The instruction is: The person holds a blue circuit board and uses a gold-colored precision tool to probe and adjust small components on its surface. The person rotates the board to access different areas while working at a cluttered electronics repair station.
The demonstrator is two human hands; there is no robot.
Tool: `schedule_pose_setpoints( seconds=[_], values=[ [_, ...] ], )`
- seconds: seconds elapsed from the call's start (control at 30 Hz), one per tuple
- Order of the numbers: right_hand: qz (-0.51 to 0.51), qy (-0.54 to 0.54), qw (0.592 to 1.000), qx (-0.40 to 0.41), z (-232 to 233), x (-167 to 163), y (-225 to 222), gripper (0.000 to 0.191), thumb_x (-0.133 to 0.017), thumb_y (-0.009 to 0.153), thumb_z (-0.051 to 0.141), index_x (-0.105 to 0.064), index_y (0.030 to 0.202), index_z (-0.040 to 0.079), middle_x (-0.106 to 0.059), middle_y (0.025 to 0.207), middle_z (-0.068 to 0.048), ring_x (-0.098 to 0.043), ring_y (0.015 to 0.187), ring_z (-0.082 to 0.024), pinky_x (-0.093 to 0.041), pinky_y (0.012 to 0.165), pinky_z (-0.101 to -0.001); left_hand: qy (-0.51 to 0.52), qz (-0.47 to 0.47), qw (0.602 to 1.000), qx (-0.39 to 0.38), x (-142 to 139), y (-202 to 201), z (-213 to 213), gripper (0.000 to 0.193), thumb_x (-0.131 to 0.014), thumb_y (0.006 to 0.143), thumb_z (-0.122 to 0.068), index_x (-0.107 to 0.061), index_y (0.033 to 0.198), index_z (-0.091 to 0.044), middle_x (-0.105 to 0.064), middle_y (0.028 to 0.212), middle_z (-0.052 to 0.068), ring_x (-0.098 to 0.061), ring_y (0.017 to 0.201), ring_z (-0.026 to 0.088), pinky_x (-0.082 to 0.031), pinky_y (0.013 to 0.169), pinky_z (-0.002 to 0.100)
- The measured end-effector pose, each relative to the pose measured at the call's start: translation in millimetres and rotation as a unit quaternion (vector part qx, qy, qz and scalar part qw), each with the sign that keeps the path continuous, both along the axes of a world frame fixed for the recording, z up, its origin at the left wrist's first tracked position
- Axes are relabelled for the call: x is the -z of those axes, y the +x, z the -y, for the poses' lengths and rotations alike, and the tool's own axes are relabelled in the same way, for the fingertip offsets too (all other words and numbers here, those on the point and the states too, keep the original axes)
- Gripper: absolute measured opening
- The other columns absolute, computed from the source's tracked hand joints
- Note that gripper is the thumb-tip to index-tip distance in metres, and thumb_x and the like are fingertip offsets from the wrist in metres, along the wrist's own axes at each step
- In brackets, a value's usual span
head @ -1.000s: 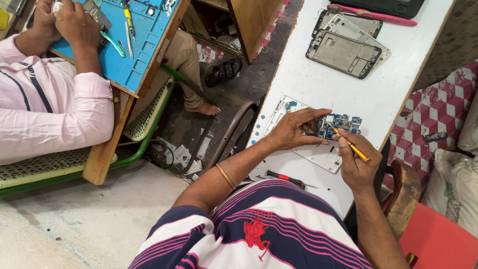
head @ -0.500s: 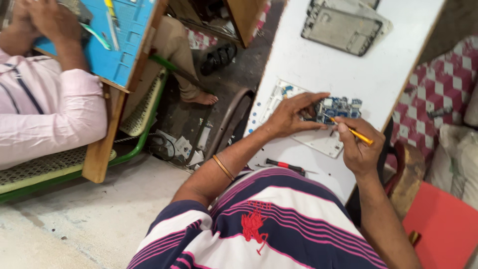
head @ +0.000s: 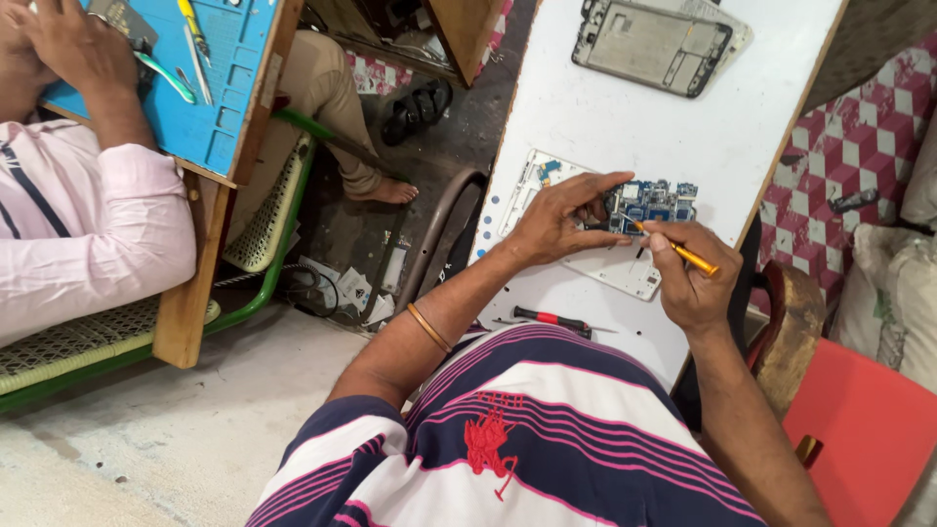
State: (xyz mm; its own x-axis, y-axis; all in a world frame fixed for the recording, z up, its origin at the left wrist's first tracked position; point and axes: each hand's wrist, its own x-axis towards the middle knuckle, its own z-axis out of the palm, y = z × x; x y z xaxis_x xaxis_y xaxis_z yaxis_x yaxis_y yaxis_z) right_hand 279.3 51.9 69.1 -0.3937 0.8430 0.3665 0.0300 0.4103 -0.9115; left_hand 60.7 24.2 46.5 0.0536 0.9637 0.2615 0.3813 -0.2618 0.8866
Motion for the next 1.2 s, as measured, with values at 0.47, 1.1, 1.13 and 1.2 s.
schedule_pose_setpoints(
  seconds=[0.47, 1.1, 1.13, 1.2],
  values=[
    [0.001, 0.001, 1.000, 0.017, 0.4, 7.4, 0.1, 0.016, -0.063, 0.105, 0.006, -0.071, 0.114, -0.003, -0.073, 0.095, -0.012, -0.068, 0.077, -0.010, -0.053, 0.067, -0.0234, -0.027, 0.010, 0.999, -0.015, 1.6, -1.3, 1.3, 0.083, -0.093, 0.075, -0.035, -0.056, 0.148, -0.022, -0.068, 0.097, 0.000, -0.066, 0.082, 0.009, -0.059, 0.072, 0.026],
    [-0.157, -0.069, 0.983, 0.069, -14.1, 25.6, 11.4, 0.019, -0.059, 0.111, 0.006, -0.063, 0.121, -0.010, -0.068, 0.109, -0.016, -0.070, 0.098, -0.017, -0.067, 0.082, -0.0336, -0.022, 0.033, 0.998, -0.044, 12.7, 2.2, -3.3, 0.083, -0.093, 0.078, -0.032, -0.053, 0.149, -0.022, -0.070, 0.096, -0.001, -0.068, 0.079, 0.006, -0.060, 0.068, 0.024],
    [-0.155, -0.066, 0.983, 0.073, -14.0, 26.3, 12.0, 0.019, -0.059, 0.112, 0.005, -0.063, 0.122, -0.010, -0.068, 0.109, -0.017, -0.070, 0.097, -0.017, -0.066, 0.082, -0.0331, -0.022, 0.034, 0.998, -0.043, 13.5, 1.8, -3.5, 0.083, -0.093, 0.078, -0.032, -0.053, 0.150, -0.022, -0.070, 0.096, -0.001, -0.068, 0.080, 0.006, -0.060, 0.068, 0.024],
    [-0.149, -0.062, 0.984, 0.078, -14.7, 27.0, 12.9, 0.019, -0.059, 0.113, 0.005, -0.063, 0.123, -0.010, -0.068, 0.110, -0.017, -0.070, 0.095, -0.017, -0.066, 0.081, -0.0327, -0.013, 0.033, 0.998, -0.045, 14.1, 1.3, -3.6, 0.084, -0.094, 0.077, -0.032, -0.053, 0.150, -0.022, -0.071, 0.096, -0.001, -0.068, 0.079, 0.007, -0.060, 0.068, 0.024]
  ],
)
